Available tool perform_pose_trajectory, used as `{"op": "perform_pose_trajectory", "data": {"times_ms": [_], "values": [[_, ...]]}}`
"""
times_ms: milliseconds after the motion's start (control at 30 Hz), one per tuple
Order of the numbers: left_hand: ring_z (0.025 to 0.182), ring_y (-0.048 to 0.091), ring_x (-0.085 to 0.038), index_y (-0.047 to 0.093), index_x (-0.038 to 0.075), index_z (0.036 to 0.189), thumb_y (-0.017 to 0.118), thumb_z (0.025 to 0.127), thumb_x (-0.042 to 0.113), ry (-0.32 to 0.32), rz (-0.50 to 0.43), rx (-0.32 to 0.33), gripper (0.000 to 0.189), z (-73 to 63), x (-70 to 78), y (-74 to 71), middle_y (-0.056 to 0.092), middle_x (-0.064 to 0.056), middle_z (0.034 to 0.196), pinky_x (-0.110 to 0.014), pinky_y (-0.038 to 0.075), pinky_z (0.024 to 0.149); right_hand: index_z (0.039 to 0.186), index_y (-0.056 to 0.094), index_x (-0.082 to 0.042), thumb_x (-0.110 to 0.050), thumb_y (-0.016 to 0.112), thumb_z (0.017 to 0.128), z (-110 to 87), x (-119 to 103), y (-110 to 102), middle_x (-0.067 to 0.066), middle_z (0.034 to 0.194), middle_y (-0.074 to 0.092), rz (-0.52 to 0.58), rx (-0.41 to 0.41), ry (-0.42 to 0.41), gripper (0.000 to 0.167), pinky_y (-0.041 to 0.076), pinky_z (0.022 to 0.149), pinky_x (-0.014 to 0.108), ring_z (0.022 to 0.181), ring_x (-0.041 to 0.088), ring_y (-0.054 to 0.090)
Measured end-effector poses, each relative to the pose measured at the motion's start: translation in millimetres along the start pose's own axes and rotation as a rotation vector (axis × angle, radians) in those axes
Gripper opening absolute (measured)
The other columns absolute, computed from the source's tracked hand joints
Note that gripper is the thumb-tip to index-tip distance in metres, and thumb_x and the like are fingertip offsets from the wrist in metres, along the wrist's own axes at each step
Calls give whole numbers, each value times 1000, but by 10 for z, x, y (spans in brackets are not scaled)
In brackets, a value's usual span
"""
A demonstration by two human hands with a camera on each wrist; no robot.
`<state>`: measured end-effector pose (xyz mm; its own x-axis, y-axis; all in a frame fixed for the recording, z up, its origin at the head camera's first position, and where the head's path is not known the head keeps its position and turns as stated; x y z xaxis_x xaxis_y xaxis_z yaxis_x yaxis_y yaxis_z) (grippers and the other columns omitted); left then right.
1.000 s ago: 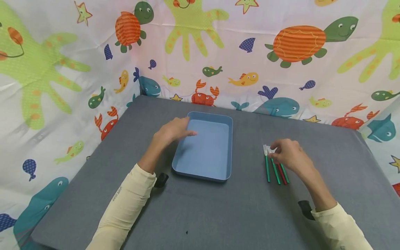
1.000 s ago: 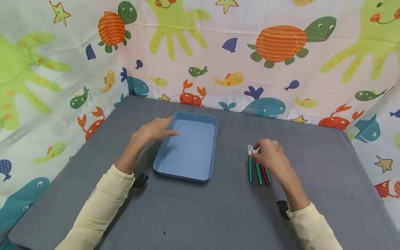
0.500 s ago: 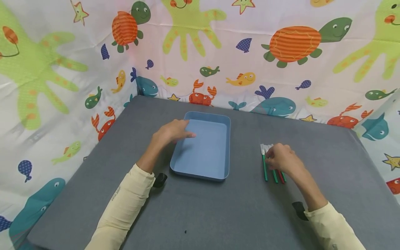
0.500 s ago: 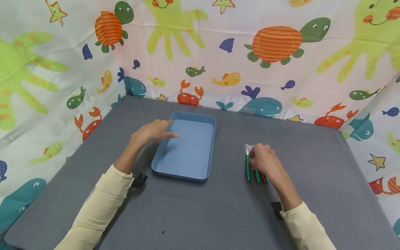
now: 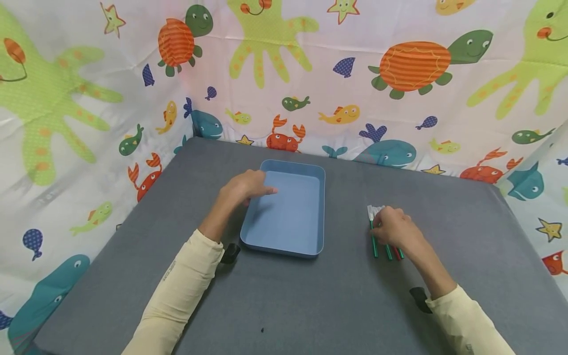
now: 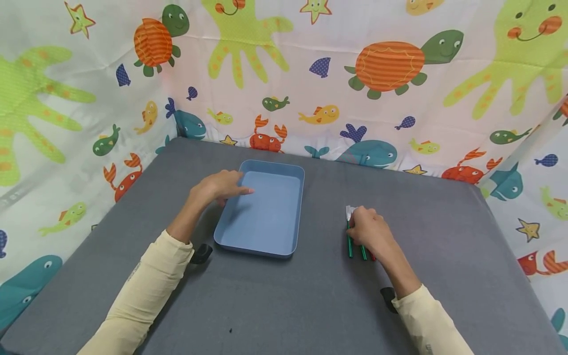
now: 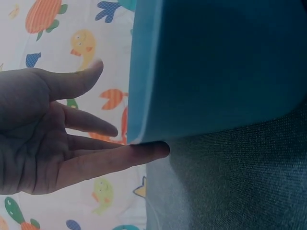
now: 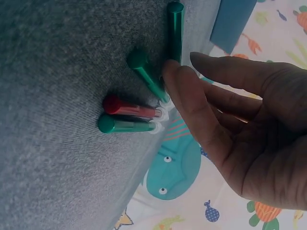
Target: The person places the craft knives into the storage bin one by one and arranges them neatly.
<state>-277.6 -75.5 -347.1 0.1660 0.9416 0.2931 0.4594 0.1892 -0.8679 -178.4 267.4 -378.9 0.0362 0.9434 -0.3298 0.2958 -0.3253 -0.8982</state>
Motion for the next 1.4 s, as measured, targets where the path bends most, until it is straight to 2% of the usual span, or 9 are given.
{"op": "perform_pose_trajectory", "data": {"times_ms": [300, 533, 600, 700, 833, 967, 1067, 1200, 1400], "values": [[69, 78, -25, 52, -3, 147, 53, 109, 44, -58, -23, 3, 60, 69, -6, -13, 66, -24, 137, -39, 63, 81, 75, 74, -6, -15, 76, 91, 18, -28, 23, 3, 66, 71, -30, 42, 20, 19, 48, 61, 37, 61, 15, 67], [71, 78, -26, 55, -3, 142, 54, 109, 41, -92, -62, -15, 56, 139, -30, -20, 67, -25, 133, -36, 63, 72, 65, 67, -9, -15, 73, 94, 32, -26, 53, 2, 58, 65, -40, 46, 30, 30, 42, 53, 31, 56, 15, 63], [69, 78, -25, 52, -3, 144, 55, 108, 41, -92, -63, -14, 57, 156, -32, -18, 65, -26, 136, -36, 63, 71, 63, 65, -9, -15, 73, 94, 38, -30, 60, 1, 57, 64, -43, 49, 32, 33, 41, 52, 30, 54, 14, 62], [64, 76, -24, 37, -2, 157, 55, 108, 40, -88, -58, -14, 67, 166, -40, -21, 61, -27, 144, -35, 63, 72, 59, 58, -12, -15, 72, 95, 46, -40, 68, 1, 55, 62, -49, 56, 46, 39, 41, 51, 31, 53, 15, 63], [63, 76, -23, 25, -1, 163, 57, 108, 34, -73, -44, -21, 72, 179, -71, -13, 61, -28, 143, -36, 63, 75, 58, 51, -14, -14, 70, 94, 65, -45, 81, 2, 54, 61, -45, 55, 64, 41, 41, 52, 31, 52, 16, 65], [66, 78, -24, 39, -1, 154, 58, 108, 22, -15, -42, -4, 54, 190, -121, 9, 67, -27, 133, -35, 63, 70, 58, 48, -15, -13, 70, 94, 74, -38, 83, 3, 53, 61, -30, 56, 60, 43, 39, 51, 31, 52, 17, 67], [69, 77, -25, 40, 1, 153, 55, 107, 10, 16, -78, 2, 49, 176, -165, 30, 65, -26, 134, -34, 62, 63, 56, 46, -16, -12, 70, 94, 75, -46, 85, 2, 52, 61, -27, 56, 55, 45, 38, 49, 30, 52, 17, 67], [68, 76, -23, 32, 7, 161, 51, 106, 3, 3, -96, -17, 58, 160, -181, 20, 60, -26, 141, -32, 60, 61, 57, 47, -15, -11, 69, 93, 77, -63, 86, 2, 52, 60, -27, 59, 66, 43, 38, 49, 29, 52, 17, 67], [64, 75, -22, 34, 4, 159, 53, 105, 2, -14, -67, -9, 57, 177, -163, 10, 60, -27, 143, -27, 53, 55, 68, 54, -9, -11, 67, 94, 63, -80, 112, 5, 59, 62, -38, 75, 89, 29, 40, 51, 32, 52, 17, 63]]}}
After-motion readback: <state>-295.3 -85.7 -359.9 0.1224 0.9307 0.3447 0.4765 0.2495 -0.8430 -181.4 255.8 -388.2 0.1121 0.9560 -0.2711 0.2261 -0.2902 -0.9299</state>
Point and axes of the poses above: each hand's wrist, its own z-axis towards the middle knuckle, its own y-axis out of the palm, x = y × z, the point moved 2 cm from there along z, towards the middle knuckle
